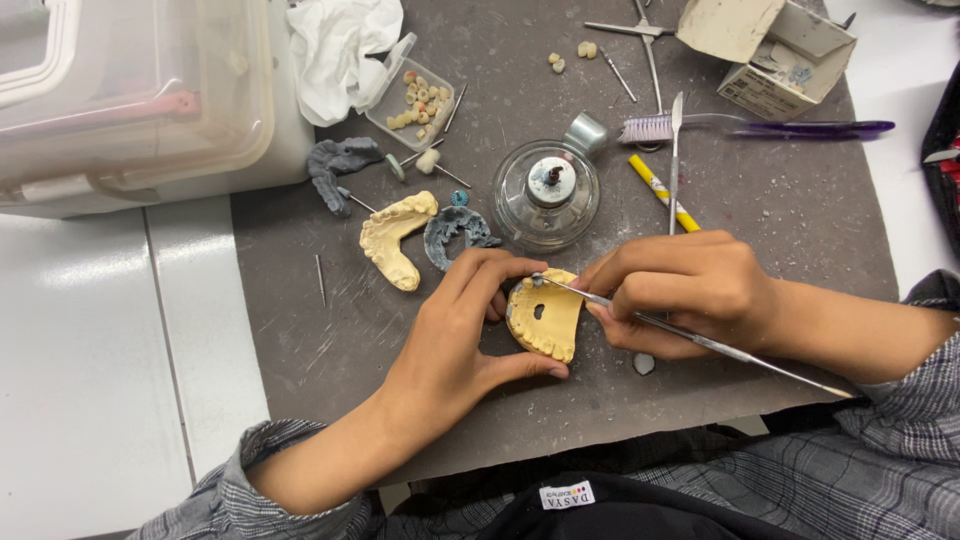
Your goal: The person holds a yellow plaster dental model of an upper jaw and uses a metal wax carving tool to shape and smooth blue wax around the denture teeth on the model. They periodically reposition the model, work over a bench burner, and later use a yellow pencil-like tool to continue refining the wax on the teeth.
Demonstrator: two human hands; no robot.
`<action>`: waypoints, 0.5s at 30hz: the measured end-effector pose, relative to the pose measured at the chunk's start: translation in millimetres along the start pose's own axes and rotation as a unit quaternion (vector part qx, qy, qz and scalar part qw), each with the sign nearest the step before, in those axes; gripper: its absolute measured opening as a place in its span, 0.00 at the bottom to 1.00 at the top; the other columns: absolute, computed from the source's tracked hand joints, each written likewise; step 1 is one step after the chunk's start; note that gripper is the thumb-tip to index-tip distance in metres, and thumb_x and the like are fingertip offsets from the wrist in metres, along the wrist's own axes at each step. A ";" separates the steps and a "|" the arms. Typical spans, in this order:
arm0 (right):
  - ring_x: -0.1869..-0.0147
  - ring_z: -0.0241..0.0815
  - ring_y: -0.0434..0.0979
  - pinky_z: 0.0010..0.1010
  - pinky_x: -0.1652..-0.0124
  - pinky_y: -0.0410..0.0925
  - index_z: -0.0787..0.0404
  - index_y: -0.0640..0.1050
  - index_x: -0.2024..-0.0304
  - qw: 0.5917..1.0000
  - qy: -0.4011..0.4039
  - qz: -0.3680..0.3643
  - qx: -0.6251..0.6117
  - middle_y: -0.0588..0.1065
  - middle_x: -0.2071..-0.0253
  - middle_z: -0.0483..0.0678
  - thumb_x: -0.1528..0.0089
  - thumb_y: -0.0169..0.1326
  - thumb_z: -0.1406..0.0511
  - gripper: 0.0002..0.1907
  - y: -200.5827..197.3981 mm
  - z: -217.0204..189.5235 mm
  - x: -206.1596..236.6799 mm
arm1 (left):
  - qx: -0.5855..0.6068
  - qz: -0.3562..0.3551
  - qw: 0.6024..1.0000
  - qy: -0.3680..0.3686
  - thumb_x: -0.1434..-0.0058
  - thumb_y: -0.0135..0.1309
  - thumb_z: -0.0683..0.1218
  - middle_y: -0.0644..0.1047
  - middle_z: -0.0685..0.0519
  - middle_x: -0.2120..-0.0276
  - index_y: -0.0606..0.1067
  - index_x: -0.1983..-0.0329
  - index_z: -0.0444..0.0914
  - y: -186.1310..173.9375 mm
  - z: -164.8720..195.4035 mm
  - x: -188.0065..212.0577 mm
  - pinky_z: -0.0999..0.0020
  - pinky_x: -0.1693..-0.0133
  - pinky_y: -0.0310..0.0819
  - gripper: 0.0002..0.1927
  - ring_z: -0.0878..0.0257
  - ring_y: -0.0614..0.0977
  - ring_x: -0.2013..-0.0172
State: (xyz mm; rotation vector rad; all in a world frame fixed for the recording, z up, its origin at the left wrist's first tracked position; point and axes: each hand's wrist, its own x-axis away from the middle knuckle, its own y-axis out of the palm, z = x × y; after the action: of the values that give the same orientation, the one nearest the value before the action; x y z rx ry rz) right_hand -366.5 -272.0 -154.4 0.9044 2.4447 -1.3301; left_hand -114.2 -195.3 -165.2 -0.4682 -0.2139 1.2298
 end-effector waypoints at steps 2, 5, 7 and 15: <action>0.62 0.43 0.86 0.28 0.67 0.77 0.61 0.73 0.73 1.000 -0.012 0.016 -0.013 0.81 0.65 0.52 0.46 0.65 0.72 0.11 -0.2 1.8 1.3 | -0.004 0.003 1.000 0.001 0.56 0.75 0.52 0.73 0.50 0.48 0.73 0.41 0.37 0.6 0.0 -0.7 0.70 0.57 0.79 0.40 0.61 0.80 0.56; 0.66 0.40 0.84 0.26 0.71 0.75 0.61 0.72 0.71 0.998 -0.023 0.063 -0.008 0.81 0.66 0.53 0.44 0.64 0.72 0.11 -2.3 6.3 4.5 | -0.011 0.005 1.000 0.009 0.56 0.76 0.52 0.72 0.50 0.49 0.73 0.42 0.37 1.3 1.1 -1.3 0.70 0.58 0.79 0.39 0.61 0.80 0.57; 0.70 0.36 0.83 0.25 0.74 0.73 0.61 0.72 0.69 0.994 -0.018 0.103 0.012 0.81 0.68 0.53 0.44 0.65 0.73 0.11 -2.8 9.9 6.8 | -0.013 0.001 1.000 0.013 0.56 0.76 0.51 0.72 0.50 0.49 0.72 0.42 0.37 1.0 1.9 -1.7 0.70 0.58 0.78 0.39 0.61 0.79 0.58; 0.66 0.36 0.79 0.21 0.72 0.72 0.64 0.70 0.61 0.985 0.012 0.173 0.022 0.78 0.64 0.57 0.40 0.64 0.75 0.14 -5.2 18.8 13.3 | -0.043 -0.018 0.999 0.015 0.54 0.75 0.53 0.74 0.49 0.49 0.71 0.41 0.37 -1.5 8.0 -0.2 0.68 0.54 0.80 0.40 0.58 0.82 0.52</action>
State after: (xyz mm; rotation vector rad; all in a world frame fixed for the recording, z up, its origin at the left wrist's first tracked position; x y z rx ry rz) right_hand -382.0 -283.9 -167.6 1.2911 2.1518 -1.2543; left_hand -116.3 -194.0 -157.4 -0.5544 -0.2484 1.1812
